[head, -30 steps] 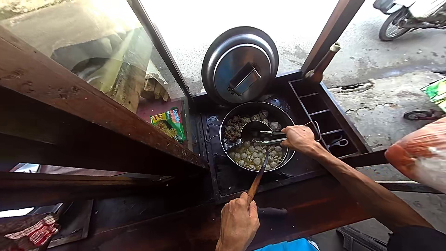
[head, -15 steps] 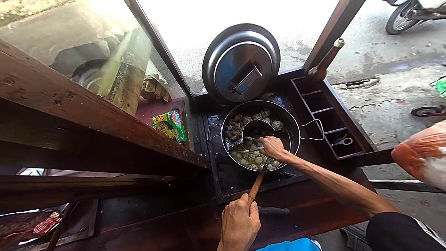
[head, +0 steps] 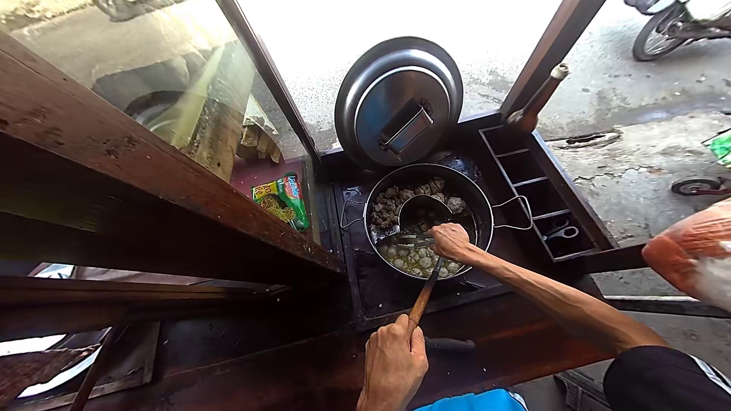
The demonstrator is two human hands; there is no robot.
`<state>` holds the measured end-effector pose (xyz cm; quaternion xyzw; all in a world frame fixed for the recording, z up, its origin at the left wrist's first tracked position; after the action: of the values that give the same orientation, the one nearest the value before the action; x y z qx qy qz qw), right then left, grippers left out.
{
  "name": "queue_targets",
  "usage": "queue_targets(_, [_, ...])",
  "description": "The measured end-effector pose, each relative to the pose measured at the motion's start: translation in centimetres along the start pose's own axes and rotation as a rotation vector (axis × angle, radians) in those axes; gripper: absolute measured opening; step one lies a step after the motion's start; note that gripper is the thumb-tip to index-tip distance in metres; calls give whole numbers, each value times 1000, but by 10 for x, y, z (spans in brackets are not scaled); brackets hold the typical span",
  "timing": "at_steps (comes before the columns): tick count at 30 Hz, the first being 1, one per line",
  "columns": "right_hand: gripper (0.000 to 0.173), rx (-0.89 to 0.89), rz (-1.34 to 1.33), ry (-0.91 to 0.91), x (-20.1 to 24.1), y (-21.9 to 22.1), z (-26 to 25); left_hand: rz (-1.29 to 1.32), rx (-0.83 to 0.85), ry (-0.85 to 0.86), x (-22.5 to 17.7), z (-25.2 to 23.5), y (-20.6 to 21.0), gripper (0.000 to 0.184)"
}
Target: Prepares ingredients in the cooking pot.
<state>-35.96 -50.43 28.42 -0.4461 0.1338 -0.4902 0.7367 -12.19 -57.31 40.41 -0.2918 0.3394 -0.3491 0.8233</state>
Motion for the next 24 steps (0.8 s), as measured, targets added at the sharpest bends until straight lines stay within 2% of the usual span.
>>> queue_targets(6, [42,-29,-30,34,-7,-12,4,-1,27,-16,-1,-1,0,29])
queue_targets(14, [59,-47,-68,30,6,8,-47,-2,30,-18,0,-1,0,29])
queue_targets(19, [46,-32,-28,-68,23,12,-62,-8,38,-19,0,-2,0,28])
queue_targets(24, [33,-13,23,-117,26,6,-45,-15,30,-18,1,-2,0,29])
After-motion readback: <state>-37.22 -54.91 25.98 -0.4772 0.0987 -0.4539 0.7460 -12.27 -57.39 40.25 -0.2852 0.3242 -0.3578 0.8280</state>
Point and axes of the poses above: each hand's wrist, its own z-axis away from the middle knuckle, its own y-axis out of the palm, x = y × z, the point moved 10 cm from there along -z, towards the middle knuckle, and after that the axes turned 9 degrees about -z, right-handed, at the moved point
